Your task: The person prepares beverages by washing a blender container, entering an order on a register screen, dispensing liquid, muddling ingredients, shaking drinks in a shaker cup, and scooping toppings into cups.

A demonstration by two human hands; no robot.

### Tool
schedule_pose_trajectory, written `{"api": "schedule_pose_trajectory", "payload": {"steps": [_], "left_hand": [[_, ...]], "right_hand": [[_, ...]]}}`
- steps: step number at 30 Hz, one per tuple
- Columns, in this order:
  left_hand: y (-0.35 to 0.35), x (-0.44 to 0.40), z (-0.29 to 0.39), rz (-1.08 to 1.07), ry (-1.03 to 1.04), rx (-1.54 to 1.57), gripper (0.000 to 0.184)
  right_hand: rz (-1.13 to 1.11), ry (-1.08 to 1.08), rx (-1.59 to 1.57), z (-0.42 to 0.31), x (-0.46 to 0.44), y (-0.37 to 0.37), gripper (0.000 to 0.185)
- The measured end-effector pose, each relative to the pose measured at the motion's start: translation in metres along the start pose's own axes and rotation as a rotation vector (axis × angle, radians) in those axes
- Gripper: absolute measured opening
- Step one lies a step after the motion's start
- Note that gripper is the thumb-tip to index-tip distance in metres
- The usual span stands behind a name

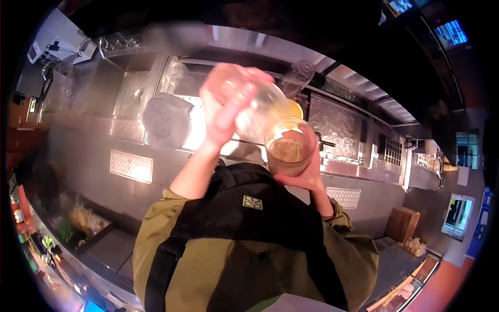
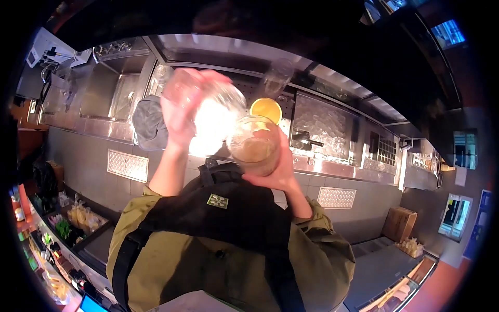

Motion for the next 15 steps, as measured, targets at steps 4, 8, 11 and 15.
{"api": "schedule_pose_trajectory", "payload": {"steps": [4, 8, 11, 15], "left_hand": [[-0.099, 0.008, -0.095, 0.259, -0.064, -0.96, 0.036], [-0.172, 0.072, -0.204, 0.164, -0.318, -1.13, 0.053], [-0.173, 0.089, -0.195, 0.058, -0.094, -1.14, 0.074], [-0.117, 0.076, -0.098, 0.141, 0.078, -1.362, 0.11]], "right_hand": [[0.099, -0.02, 0.121, 0.0, 0.005, -0.032, 0.11], [0.095, 0.093, 0.385, 0.003, 0.002, -0.056, 0.106], [0.06, 0.13, 0.658, 0.011, 0.002, -0.075, 0.103], [0.009, 0.278, 0.812, 0.02, -0.003, -0.088, 0.104]]}}
Point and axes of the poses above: each hand's wrist, its own x-axis away from the middle knuckle, its own y-axis out of the palm, z = x × y, the point moved 8 cm from there along -x, towards the middle knuckle, and after that the axes turned 2 degrees about -x, right-handed, at the moved point
